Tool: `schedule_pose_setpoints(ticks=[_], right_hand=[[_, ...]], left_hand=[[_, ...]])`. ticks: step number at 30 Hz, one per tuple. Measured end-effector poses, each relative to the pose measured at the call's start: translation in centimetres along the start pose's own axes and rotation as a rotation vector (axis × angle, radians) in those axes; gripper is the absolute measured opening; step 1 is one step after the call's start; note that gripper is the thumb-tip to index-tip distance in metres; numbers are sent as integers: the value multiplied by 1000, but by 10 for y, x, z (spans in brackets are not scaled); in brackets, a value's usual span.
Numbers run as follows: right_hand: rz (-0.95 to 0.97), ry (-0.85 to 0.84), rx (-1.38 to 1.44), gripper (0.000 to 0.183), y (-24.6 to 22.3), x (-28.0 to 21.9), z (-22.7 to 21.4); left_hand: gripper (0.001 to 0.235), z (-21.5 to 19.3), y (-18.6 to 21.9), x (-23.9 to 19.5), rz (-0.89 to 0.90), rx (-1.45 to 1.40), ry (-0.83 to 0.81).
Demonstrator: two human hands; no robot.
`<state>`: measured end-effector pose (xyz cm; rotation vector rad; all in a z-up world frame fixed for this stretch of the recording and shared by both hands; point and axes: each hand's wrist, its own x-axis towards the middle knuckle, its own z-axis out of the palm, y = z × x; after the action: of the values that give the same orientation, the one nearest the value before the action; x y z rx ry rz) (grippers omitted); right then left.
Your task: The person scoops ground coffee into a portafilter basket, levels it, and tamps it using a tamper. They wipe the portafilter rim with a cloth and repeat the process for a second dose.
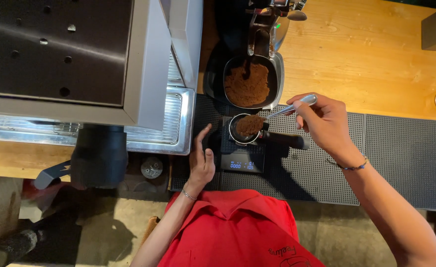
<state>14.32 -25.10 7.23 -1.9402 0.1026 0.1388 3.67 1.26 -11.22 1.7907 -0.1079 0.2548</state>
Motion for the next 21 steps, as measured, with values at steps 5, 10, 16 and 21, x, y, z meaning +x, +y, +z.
schedule_pose_setpoints(ticks=[5, 10, 16, 21], right_hand=[[-307, -84, -160, 13, -20, -19, 9], [-793, -248, -320, 18, -33, -32, 8], [-814, -186, -330, 11, -29, -27, -18], [-423, 85, -70, 13, -13, -11, -26]], left_hand=[[69, 0, 0, 0, 9, 23, 16], [66, 0, 2, 0, 11, 49, 16], [64, -1, 6, 1, 14, 61, 8], [66, -2, 10, 2, 26, 47, -12]])
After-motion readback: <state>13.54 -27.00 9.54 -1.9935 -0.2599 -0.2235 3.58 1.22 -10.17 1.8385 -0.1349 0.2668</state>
